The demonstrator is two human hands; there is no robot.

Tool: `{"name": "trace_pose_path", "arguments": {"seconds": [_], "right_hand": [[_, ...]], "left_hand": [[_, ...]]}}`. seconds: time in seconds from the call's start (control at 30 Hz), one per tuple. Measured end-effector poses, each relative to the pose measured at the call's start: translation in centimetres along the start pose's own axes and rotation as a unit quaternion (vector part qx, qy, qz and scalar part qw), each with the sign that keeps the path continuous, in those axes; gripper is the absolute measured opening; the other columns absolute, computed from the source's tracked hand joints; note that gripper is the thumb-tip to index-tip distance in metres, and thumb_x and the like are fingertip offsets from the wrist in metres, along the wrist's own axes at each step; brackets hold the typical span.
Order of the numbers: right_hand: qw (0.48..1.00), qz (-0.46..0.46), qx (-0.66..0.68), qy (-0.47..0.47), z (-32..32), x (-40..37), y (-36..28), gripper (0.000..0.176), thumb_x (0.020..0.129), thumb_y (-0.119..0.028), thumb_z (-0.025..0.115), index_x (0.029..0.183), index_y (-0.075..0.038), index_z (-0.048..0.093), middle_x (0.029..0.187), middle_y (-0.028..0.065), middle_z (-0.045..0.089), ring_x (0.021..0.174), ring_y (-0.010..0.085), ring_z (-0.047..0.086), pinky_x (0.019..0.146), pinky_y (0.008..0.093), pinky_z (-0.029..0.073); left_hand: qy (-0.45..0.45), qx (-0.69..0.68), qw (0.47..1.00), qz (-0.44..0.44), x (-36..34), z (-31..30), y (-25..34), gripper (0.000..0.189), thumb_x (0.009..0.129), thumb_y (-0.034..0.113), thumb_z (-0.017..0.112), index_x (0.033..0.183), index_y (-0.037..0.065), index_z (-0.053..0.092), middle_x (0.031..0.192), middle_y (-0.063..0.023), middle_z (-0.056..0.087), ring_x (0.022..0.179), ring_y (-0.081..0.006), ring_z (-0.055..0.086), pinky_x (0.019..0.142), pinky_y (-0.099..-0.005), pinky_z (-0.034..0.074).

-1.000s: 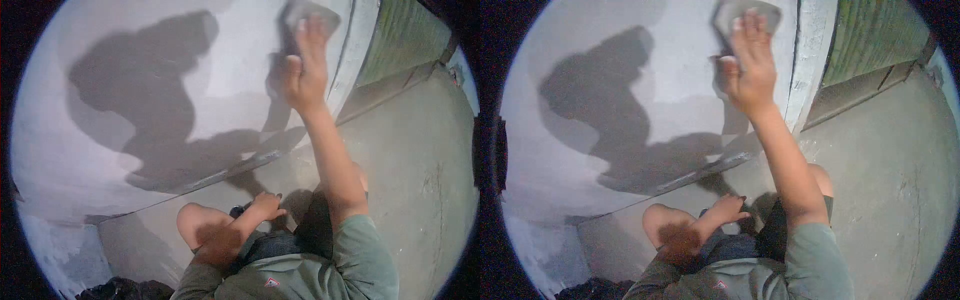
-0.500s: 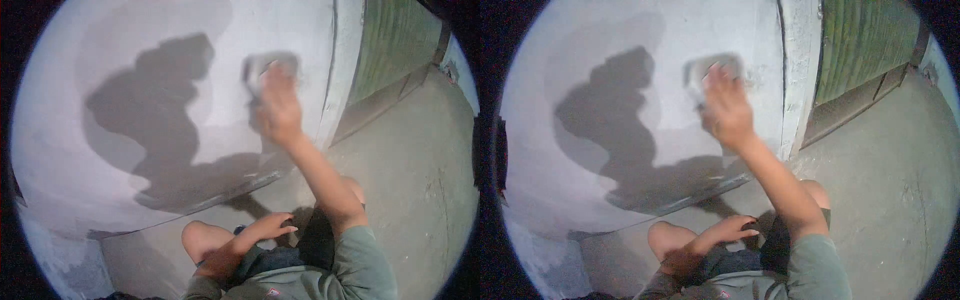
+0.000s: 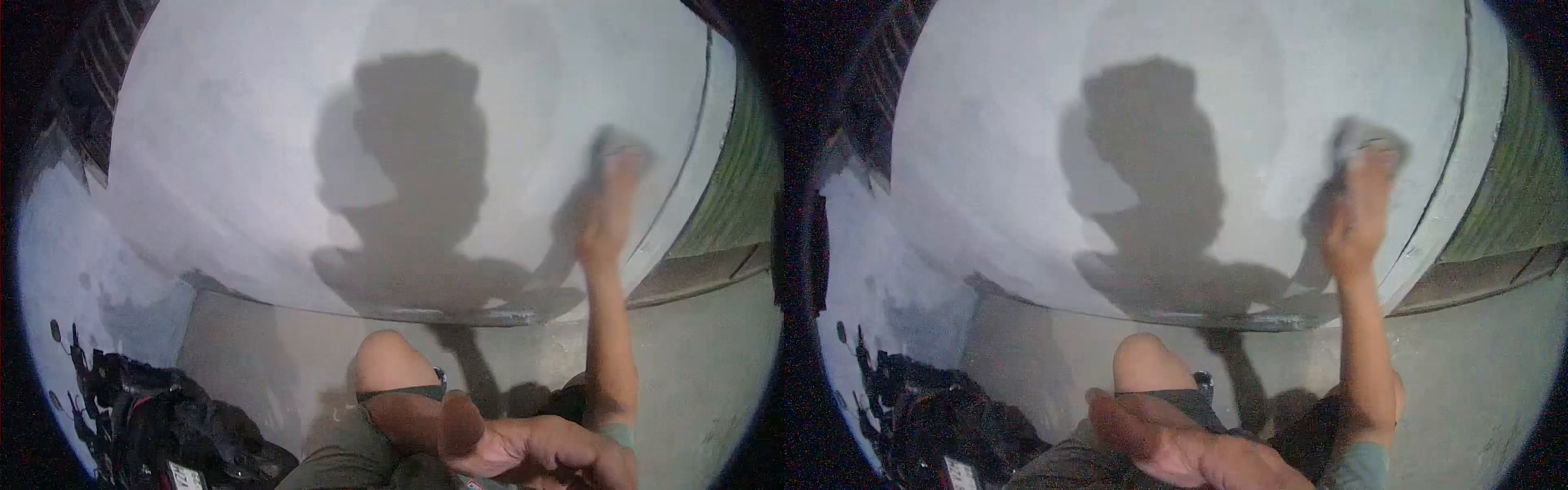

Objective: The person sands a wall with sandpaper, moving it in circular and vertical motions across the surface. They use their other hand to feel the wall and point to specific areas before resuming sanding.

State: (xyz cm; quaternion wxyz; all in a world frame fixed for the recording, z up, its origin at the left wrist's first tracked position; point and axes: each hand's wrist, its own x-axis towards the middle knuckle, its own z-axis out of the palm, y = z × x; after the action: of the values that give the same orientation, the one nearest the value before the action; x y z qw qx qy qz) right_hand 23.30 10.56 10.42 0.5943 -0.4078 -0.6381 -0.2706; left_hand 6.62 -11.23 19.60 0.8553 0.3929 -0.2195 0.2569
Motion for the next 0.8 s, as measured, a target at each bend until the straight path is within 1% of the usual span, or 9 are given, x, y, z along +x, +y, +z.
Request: {"name": "trace_pose_path", "arguments": {"seconds": [0.1, 0.23, 0.33, 0.4, 0.47, 0.53, 0.6, 0.67, 0.8], "right_hand": [[0.994, 0.109, 0.005, 0.028, -0.4, 0.1, 0.1, 0.048, 0.103, -0.019, 0.045, 0.148, -0.005, 0.045, 0.156, 0.0213, 0.038, 0.149, 0.0367, 0.028, 0.123, 0.0499, 0.019], [0.982, 0.002, 0.055, -0.183, -0.4, -1.8, -3.1, 0.052, 0.097, -0.021, 0.054, 0.146, -0.005, 0.049, 0.154, 0.0161, 0.044, 0.147, 0.0365, 0.033, 0.120, 0.0518, 0.024], [0.999, 0.013, 0.007, -0.035, -0.6, -0.3, -0.1, 0.049, 0.100, -0.022, 0.051, 0.146, -0.005, 0.049, 0.155, 0.0166, 0.042, 0.147, 0.0370, 0.032, 0.121, 0.0518, 0.022], [0.996, 0.082, 0.007, 0.014, -2.0, 1.3, 0.5, 0.048, 0.102, -0.023, 0.049, 0.146, -0.006, 0.048, 0.156, 0.0167, 0.040, 0.148, 0.0366, 0.030, 0.121, 0.0506, 0.021], [0.998, 0.056, 0.005, -0.004, -1.5, 0.4, 0.1, 0.048, 0.101, -0.023, 0.050, 0.146, -0.006, 0.049, 0.156, 0.0168, 0.040, 0.148, 0.0366, 0.030, 0.121, 0.0505, 0.022], [0.998, -0.004, 0.009, -0.066, -0.7, -1.2, -0.2, 0.048, 0.099, -0.020, 0.053, 0.145, -0.008, 0.051, 0.155, 0.0166, 0.041, 0.147, 0.0370, 0.033, 0.120, 0.0511, 0.026], [0.993, -0.020, -0.007, -0.113, -1.6, -0.9, -0.2, 0.047, 0.098, -0.014, 0.051, 0.144, -0.005, 0.051, 0.154, 0.0188, 0.043, 0.146, 0.0374, 0.033, 0.119, 0.0511, 0.027], [0.999, 0.007, -0.024, -0.030, -2.9, 0.4, 1.4, 0.047, 0.098, -0.011, 0.048, 0.144, -0.003, 0.051, 0.153, 0.0205, 0.043, 0.147, 0.0381, 0.032, 0.119, 0.0510, 0.027], [0.998, 0.003, -0.032, 0.063, -3.4, 0.9, 3.9, 0.050, 0.096, -0.008, 0.046, 0.146, -0.002, 0.047, 0.156, 0.0209, 0.038, 0.147, 0.0393, 0.030, 0.119, 0.0502, 0.027]], "left_hand": [[-0.093, -0.040, 0.990, 0.093, -0.5, -1.9, -3.0, 0.116, 0.084, 0.089, 0.031, 0.128, -0.017, 0.052, 0.120, -0.0266, 0.057, 0.102, -0.0299, 0.060, 0.084, -0.0393, 0.046], [-0.222, -0.087, 0.962, 0.130, -1.2, -5.2, -6.8, 0.118, 0.082, 0.091, 0.027, 0.126, -0.016, 0.052, 0.118, -0.0271, 0.057, 0.103, -0.0312, 0.060, 0.081, -0.0373, 0.048], [-0.074, -0.020, 0.995, 0.066, 1.3, -1.0, -1.5, 0.117, 0.083, 0.090, 0.030, 0.127, -0.016, 0.052, 0.118, -0.0273, 0.058, 0.103, -0.0307, 0.059, 0.082, -0.0403, 0.048], [-0.107, 0.001, 0.992, 0.074, 0.9, -1.6, -1.5, 0.117, 0.083, 0.090, 0.031, 0.130, -0.016, 0.049, 0.120, -0.0266, 0.057, 0.105, -0.0293, 0.058, 0.083, -0.0389, 0.048], [-0.144, 0.022, 0.986, 0.076, 0.0, -2.8, -1.1, 0.118, 0.082, 0.090, 0.032, 0.132, -0.015, 0.047, 0.122, -0.0259, 0.056, 0.107, -0.0278, 0.057, 0.084, -0.0375, 0.049], [-0.180, 0.047, 0.981, -0.061, -0.9, -5.3, 0.5, 0.120, 0.073, 0.099, 0.019, 0.108, -0.007, 0.064, 0.110, -0.0240, 0.063, 0.098, -0.0369, 0.061, 0.093, -0.0442, 0.046], [-0.015, 0.093, 0.994, 0.051, -3.0, -7.4, 0.7, 0.114, 0.076, 0.097, 0.017, 0.098, -0.004, 0.065, 0.104, -0.0222, 0.062, 0.088, -0.0325, 0.057, 0.085, -0.0430, 0.046], [0.126, 0.310, 0.941, 0.053, -5.4, -11.5, 3.1, 0.111, 0.082, 0.092, 0.018, 0.110, -0.005, 0.064, 0.116, -0.0244, 0.062, 0.103, -0.0341, 0.060, 0.095, -0.0452, 0.045], [0.319, 0.730, 0.602, -0.049, -10.9, -18.0, 5.5, 0.097, 0.090, 0.083, 0.029, 0.140, 0.003, 0.052, 0.146, -0.0199, 0.050, 0.141, -0.0333, 0.041, 0.114, -0.0468, 0.034]]}}
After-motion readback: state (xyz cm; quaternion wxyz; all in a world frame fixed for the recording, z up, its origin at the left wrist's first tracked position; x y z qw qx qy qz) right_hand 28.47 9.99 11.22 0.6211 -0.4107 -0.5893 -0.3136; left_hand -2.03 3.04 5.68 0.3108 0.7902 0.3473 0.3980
